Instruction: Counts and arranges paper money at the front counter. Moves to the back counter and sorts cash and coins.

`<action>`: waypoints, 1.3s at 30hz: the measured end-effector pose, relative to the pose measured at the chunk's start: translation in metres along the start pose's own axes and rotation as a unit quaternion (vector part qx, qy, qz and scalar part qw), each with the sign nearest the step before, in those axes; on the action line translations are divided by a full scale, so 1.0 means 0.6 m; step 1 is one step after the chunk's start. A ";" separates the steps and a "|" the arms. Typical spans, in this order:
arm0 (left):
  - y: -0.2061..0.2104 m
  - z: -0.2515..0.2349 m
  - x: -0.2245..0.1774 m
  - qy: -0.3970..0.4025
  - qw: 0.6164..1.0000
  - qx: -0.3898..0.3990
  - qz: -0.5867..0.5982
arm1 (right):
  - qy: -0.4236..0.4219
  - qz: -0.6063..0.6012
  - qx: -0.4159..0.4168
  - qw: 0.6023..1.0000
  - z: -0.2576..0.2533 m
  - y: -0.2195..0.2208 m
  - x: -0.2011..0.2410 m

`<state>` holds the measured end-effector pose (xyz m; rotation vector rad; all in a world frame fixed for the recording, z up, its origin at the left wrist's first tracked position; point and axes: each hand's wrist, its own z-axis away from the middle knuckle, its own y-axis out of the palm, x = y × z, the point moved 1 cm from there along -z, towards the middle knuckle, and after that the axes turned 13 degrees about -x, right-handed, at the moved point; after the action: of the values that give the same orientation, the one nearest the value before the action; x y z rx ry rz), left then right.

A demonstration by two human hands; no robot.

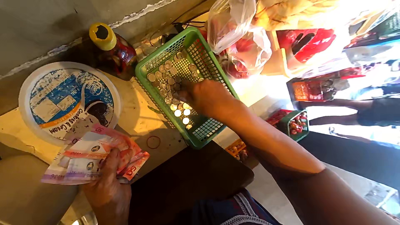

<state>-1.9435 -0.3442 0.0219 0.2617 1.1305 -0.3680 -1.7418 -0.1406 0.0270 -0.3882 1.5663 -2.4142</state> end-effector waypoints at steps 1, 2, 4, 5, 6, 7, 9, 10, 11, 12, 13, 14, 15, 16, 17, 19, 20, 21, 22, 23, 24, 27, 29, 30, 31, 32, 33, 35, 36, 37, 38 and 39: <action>0.000 0.001 0.001 0.001 1.000 0.003 0.001 | 0.024 -0.015 -0.009 1.000 -0.018 -0.005 -0.003; 0.001 0.002 0.002 0.004 1.000 0.006 0.004 | 0.050 -0.018 -0.014 0.999 -0.039 -0.007 -0.005; 0.000 0.000 0.003 0.010 1.000 0.012 0.012 | 0.083 -0.013 -0.017 0.996 -0.071 0.001 -0.005; -0.001 -0.001 0.002 0.014 1.000 0.012 0.014 | 0.082 -0.006 -0.013 0.997 -0.077 0.009 -0.002; -0.002 -0.003 0.001 0.018 1.000 0.009 0.012 | 0.074 0.005 -0.003 0.997 -0.074 0.013 0.003; -0.002 -0.005 0.000 0.019 1.000 0.003 0.009 | 0.056 0.012 -0.002 0.998 -0.062 0.012 0.010; -0.005 -0.009 -0.001 0.017 1.000 -0.013 0.003 | 0.015 0.011 -0.025 1.000 -0.025 0.006 0.024; -0.006 -0.010 -0.001 0.016 1.000 -0.017 0.003 | -0.006 0.006 -0.040 0.999 -0.012 0.006 0.032; -0.007 -0.011 0.000 0.020 1.000 -0.016 0.004 | -0.024 -0.004 -0.048 0.999 -0.007 0.008 0.041; -0.006 -0.010 -0.001 0.028 0.999 -0.018 0.001 | -0.040 -0.010 -0.047 0.998 -0.009 0.013 0.050; -0.006 -0.009 -0.001 0.040 0.999 -0.022 -0.004 | -0.046 -0.009 -0.030 0.998 -0.017 0.019 0.059; -0.006 -0.008 -0.003 0.051 0.998 -0.025 -0.011 | -0.043 -0.001 0.001 0.999 -0.027 0.026 0.068; -0.006 -0.008 -0.007 0.061 0.998 -0.028 -0.016 | -0.041 0.004 0.022 0.999 -0.034 0.033 0.074; -0.007 -0.009 -0.013 0.069 0.997 -0.032 -0.019 | -0.040 0.001 0.035 0.999 -0.034 0.036 0.077; -0.010 -0.013 -0.017 0.075 0.996 -0.037 -0.018 | -0.049 -0.002 0.035 0.998 -0.025 0.035 0.078; -0.025 -0.026 -0.023 0.084 0.995 -0.044 -0.009 | -0.078 -0.007 0.011 0.997 0.004 0.027 0.074; -0.029 -0.032 -0.026 0.086 0.995 -0.051 -0.006 | -0.080 -0.002 0.013 0.997 0.018 0.016 0.073; -0.031 -0.037 -0.030 0.087 0.994 -0.061 -0.006 | -0.075 -0.002 0.011 0.997 0.030 0.003 0.072; -0.032 -0.042 -0.034 0.086 0.994 -0.063 0.000 | -0.074 -0.004 -0.003 0.997 0.039 -0.008 0.074; -0.033 -0.045 -0.037 0.083 0.994 -0.063 0.009 | -0.080 -0.020 -0.038 0.996 0.045 -0.017 0.077; -0.035 -0.047 -0.040 0.080 0.995 -0.061 0.017 | -0.089 -0.046 -0.081 0.992 0.049 -0.023 0.085; -0.040 -0.045 -0.051 0.078 0.995 -0.051 0.034 | -0.146 -0.135 -0.125 0.972 0.056 -0.030 0.131; -0.043 -0.035 -0.059 0.070 0.997 -0.030 0.029 | -0.182 -0.178 -0.042 0.966 0.067 -0.030 0.157; -0.044 -0.027 -0.061 0.062 0.998 -0.006 0.024 | -0.188 -0.207 0.002 0.960 0.073 -0.027 0.162; -0.041 -0.017 -0.063 0.053 0.998 0.021 0.013 | -0.181 -0.242 0.029 0.953 0.078 -0.021 0.159; -0.036 -0.006 -0.064 0.043 0.998 0.041 -0.003 | -0.164 -0.288 0.039 0.943 0.081 -0.013 0.148; -0.032 0.002 -0.062 0.029 0.997 0.065 -0.028 | -0.137 -0.345 0.045 0.927 0.082 -0.006 0.130; -0.027 0.013 -0.055 -0.002 0.991 0.107 -0.078 | -0.069 -0.449 0.077 0.888 0.087 -0.002 0.089; -0.023 0.015 -0.050 -0.023 0.989 0.120 -0.089 | -0.047 -0.481 0.085 0.871 0.088 -0.003 0.074; -0.018 0.019 -0.045 -0.038 0.986 0.134 -0.095 | -0.039 -0.503 0.083 0.860 0.094 -0.008 0.069; -0.015 0.024 -0.040 -0.044 0.983 0.150 -0.097 | -0.047 -0.517 0.083 0.850 0.105 -0.015 0.072; -0.014 0.029 -0.035 -0.043 0.979 0.173 -0.102 | -0.065 -0.521 0.085 0.847 0.118 -0.021 0.078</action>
<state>-1.9403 -0.3552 0.0483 0.4319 1.0063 -0.7550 -1.7619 -0.2119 0.0706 -1.6857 1.1881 -3.0924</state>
